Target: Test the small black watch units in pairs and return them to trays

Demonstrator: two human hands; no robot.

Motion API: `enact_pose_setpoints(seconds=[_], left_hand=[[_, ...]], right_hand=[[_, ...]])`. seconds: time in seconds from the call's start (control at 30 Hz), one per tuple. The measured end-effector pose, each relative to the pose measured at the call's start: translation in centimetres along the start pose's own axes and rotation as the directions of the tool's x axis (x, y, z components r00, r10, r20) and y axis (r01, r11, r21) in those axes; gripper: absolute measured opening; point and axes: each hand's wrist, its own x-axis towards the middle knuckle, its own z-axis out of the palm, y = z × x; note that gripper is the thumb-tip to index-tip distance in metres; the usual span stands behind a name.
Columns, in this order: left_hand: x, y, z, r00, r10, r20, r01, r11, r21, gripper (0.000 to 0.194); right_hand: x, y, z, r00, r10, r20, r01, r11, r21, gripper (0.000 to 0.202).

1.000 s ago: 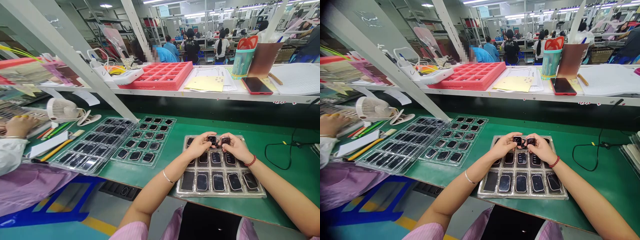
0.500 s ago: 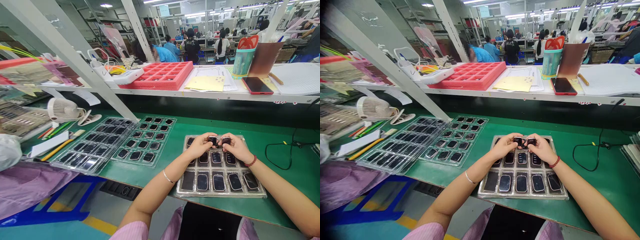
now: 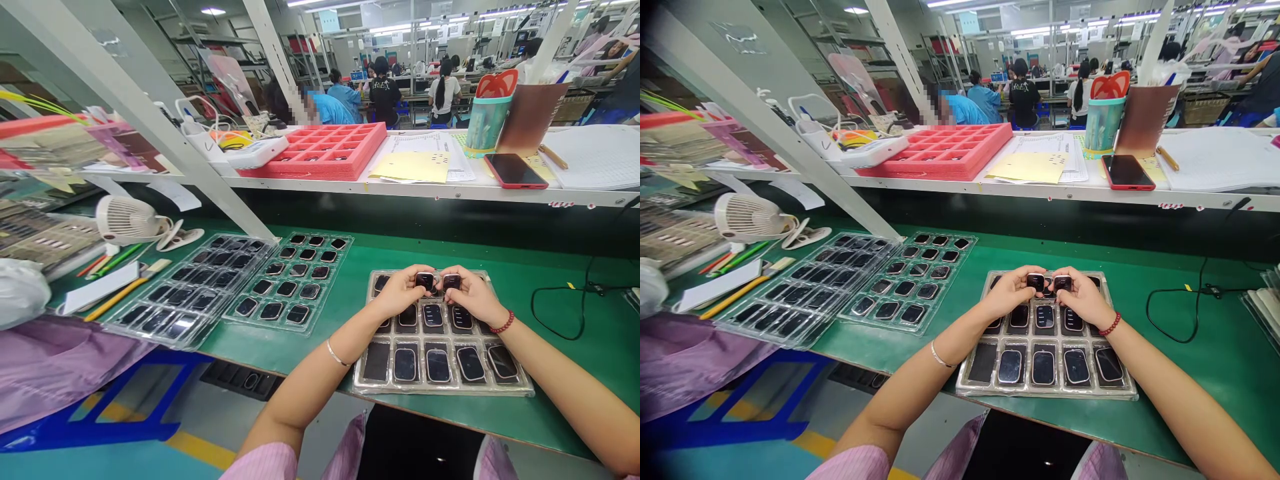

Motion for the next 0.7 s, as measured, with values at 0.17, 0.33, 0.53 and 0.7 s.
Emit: enact_pose_setpoints(seconds=[0.17, 0.33, 0.53, 0.7], left_hand=[[0.01, 0.14, 0.07, 1.0, 0.0, -0.006, 0.0, 1.0, 0.003, 0.04], [-0.06, 0.23, 0.08, 1.0, 0.001, -0.016, -0.001, 0.999, 0.034, 0.04], [0.01, 0.08, 0.06, 1.0, -0.007, -0.008, 0.007, 1.0, 0.003, 0.039], [0.03, 0.04, 0.08, 1.0, -0.007, -0.015, 0.007, 1.0, -0.009, 0.04]], right_hand=[[0.0, -0.05, -0.1, 1.0, 0.001, 0.006, -0.001, 1.0, 0.004, 0.025], [-0.03, -0.1, -0.06, 1.0, -0.002, -0.001, 0.002, 1.0, -0.028, 0.023], [-0.05, -0.03, -0.12, 1.0, 0.002, 0.001, -0.002, 1.0, 0.005, 0.024], [0.08, 0.18, -0.39, 1.0, 0.008, 0.007, -0.008, 0.999, 0.048, 0.018]])
